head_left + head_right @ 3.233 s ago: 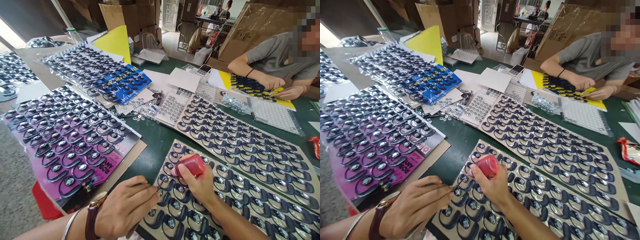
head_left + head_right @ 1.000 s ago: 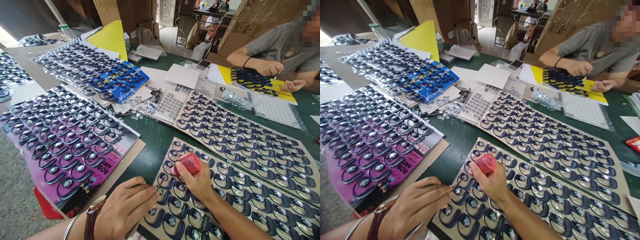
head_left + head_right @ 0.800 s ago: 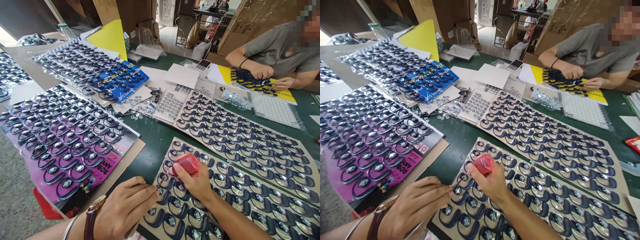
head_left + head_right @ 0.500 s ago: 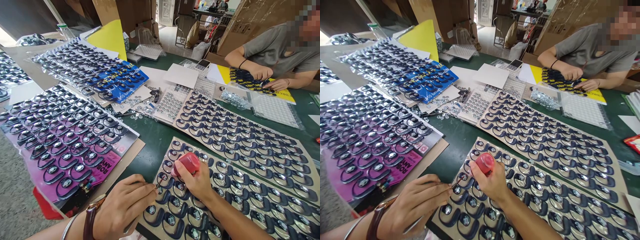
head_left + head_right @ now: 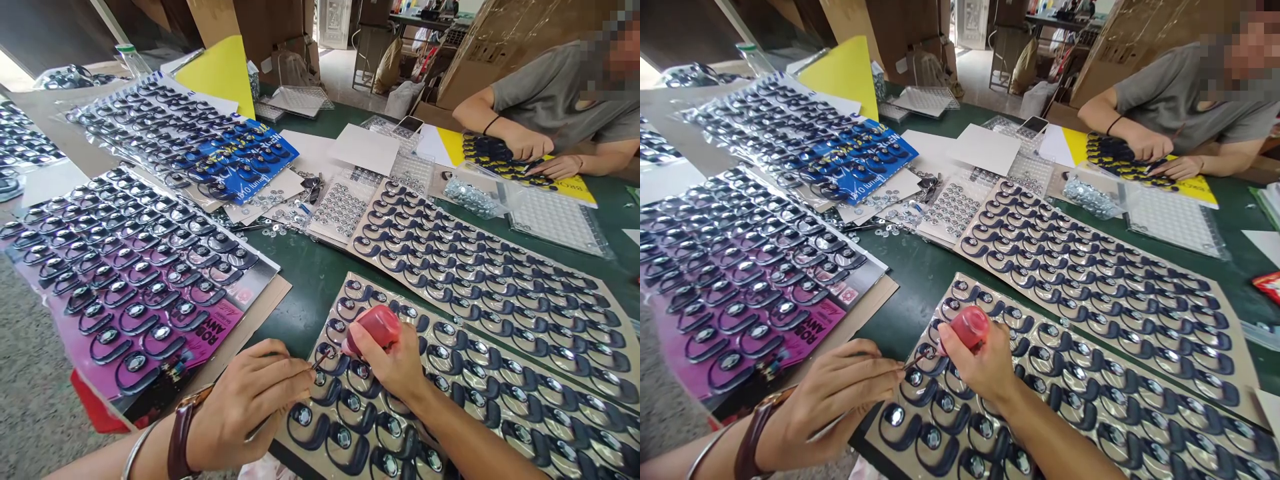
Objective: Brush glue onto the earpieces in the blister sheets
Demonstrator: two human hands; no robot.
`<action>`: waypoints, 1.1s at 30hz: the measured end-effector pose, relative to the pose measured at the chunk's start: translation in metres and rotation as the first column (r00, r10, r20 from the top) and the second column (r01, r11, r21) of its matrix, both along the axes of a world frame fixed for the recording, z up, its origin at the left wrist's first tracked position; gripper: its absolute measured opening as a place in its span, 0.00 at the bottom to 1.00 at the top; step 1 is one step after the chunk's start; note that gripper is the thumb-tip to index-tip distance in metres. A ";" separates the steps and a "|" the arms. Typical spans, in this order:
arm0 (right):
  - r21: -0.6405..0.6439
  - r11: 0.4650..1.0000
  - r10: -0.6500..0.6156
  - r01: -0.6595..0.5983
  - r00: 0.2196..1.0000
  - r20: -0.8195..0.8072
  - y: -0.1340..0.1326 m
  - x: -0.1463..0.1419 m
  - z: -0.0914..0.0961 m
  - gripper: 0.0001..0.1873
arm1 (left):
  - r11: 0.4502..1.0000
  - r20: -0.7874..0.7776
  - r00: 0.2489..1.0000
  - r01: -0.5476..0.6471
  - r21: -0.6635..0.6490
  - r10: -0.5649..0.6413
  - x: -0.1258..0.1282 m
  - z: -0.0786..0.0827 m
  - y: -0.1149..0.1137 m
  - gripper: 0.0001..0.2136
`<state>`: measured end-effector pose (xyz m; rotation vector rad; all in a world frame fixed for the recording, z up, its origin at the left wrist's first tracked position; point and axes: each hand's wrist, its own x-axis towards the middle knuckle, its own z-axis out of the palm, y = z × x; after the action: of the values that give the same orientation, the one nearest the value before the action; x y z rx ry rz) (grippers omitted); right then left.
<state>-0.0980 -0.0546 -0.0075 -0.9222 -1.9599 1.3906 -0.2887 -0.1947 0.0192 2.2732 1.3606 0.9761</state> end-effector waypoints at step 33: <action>-0.228 0.972 -0.070 0.048 0.993 -0.091 -0.024 0.005 0.015 0.12 | 0.981 -0.141 0.990 -0.002 0.193 0.029 0.011 0.012 -0.028 0.14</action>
<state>-0.0926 -0.0781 0.0077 -0.9845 -1.7126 1.6164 -0.2775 -0.2231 0.0307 2.5230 1.3972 1.0052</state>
